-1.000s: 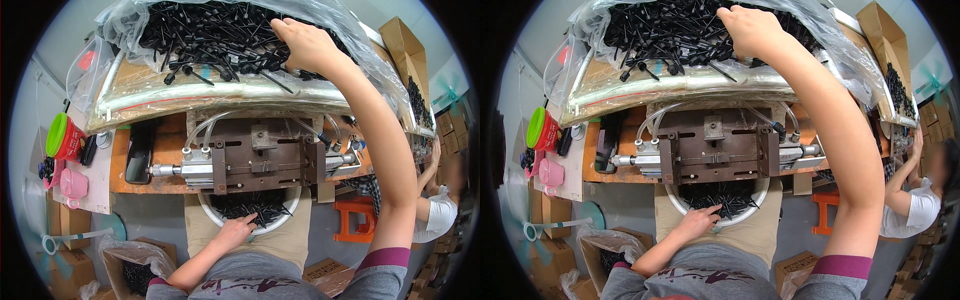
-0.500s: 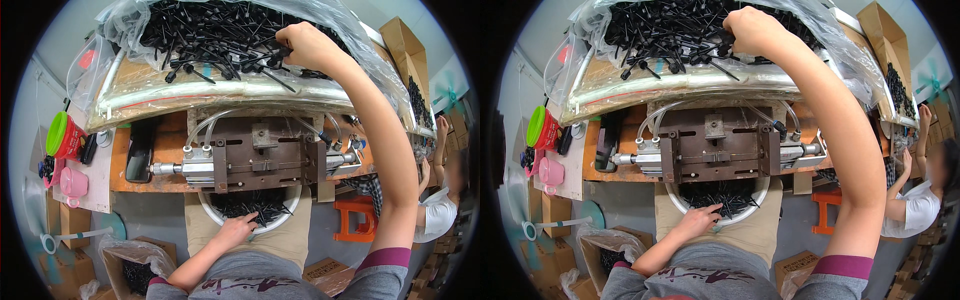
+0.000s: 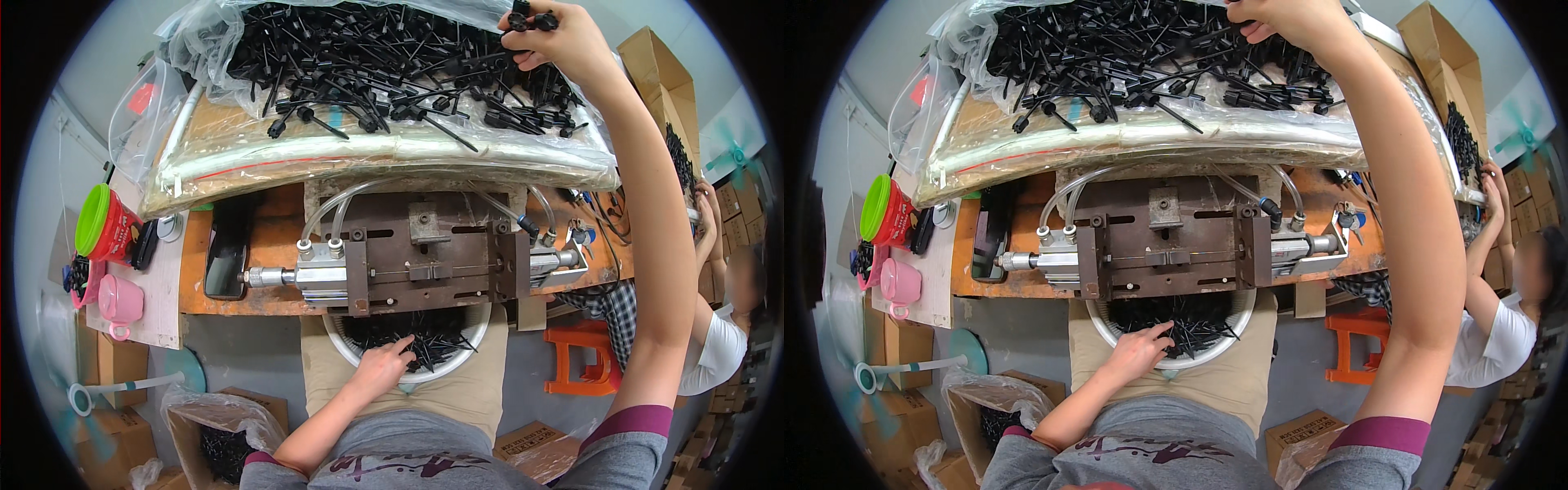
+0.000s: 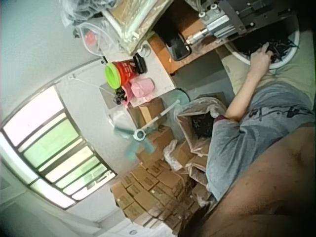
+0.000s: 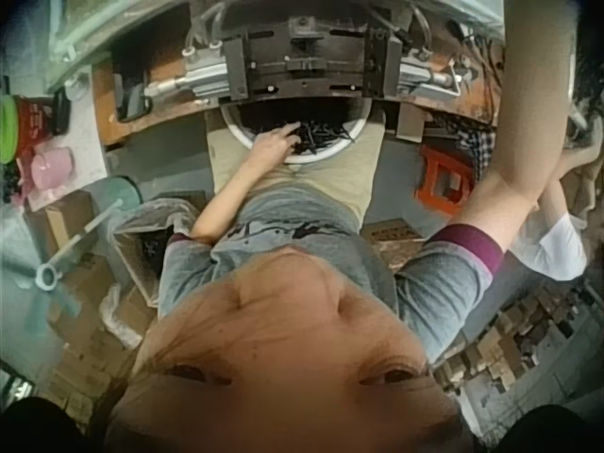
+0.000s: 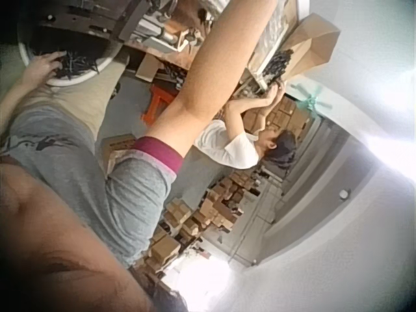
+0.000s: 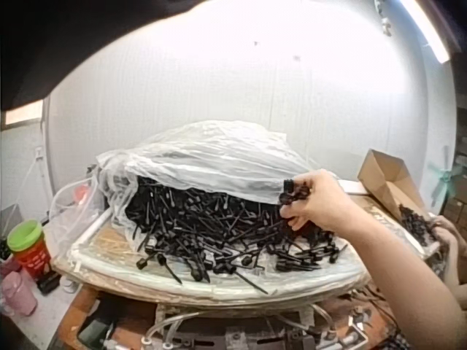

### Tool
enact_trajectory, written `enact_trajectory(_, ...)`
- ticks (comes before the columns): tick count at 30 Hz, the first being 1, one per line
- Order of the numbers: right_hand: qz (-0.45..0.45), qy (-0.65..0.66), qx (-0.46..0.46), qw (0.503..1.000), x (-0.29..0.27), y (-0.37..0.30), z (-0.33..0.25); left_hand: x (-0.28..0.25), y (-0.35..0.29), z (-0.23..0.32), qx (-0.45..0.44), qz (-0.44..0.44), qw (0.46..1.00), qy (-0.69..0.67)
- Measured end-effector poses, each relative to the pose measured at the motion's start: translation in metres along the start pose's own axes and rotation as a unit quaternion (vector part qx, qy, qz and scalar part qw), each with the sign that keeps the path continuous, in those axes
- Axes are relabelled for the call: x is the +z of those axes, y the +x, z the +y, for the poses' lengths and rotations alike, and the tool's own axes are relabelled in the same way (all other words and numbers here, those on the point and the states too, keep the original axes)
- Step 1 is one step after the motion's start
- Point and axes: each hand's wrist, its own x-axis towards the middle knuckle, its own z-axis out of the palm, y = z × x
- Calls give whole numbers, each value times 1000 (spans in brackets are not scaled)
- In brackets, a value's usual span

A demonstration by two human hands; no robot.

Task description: Assembling small black plastic components using a pneumatic jig.

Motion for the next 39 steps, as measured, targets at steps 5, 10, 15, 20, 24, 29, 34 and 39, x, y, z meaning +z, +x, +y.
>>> enact_trajectory(5,4,-17,-85,996,0,-1,33,6,-3,-2,-4,-2,999,35)
enact_trajectory(10,-21,-71,-60,995,17,-15,36,-18,4,19,0,12,999,43)
enact_trajectory(15,2,-93,-98,991,11,-17,37,-39,10,37,18,15,999,32)
enact_trajectory(20,-4,-49,-90,995,-5,-17,39,-54,13,50,40,33,999,18)
enact_trajectory(24,17,-40,-78,996,-7,-20,42,-64,15,61,53,39,998,4)
enact_trajectory(29,88,58,-112,988,-15,-28,31,-81,16,73,72,66,995,-5)
enact_trajectory(34,118,249,-116,954,-17,-58,19,-105,27,79,94,192,968,-135)
enact_trajectory(39,57,389,6,919,23,-144,-13,-146,44,86,17,275,852,-445)
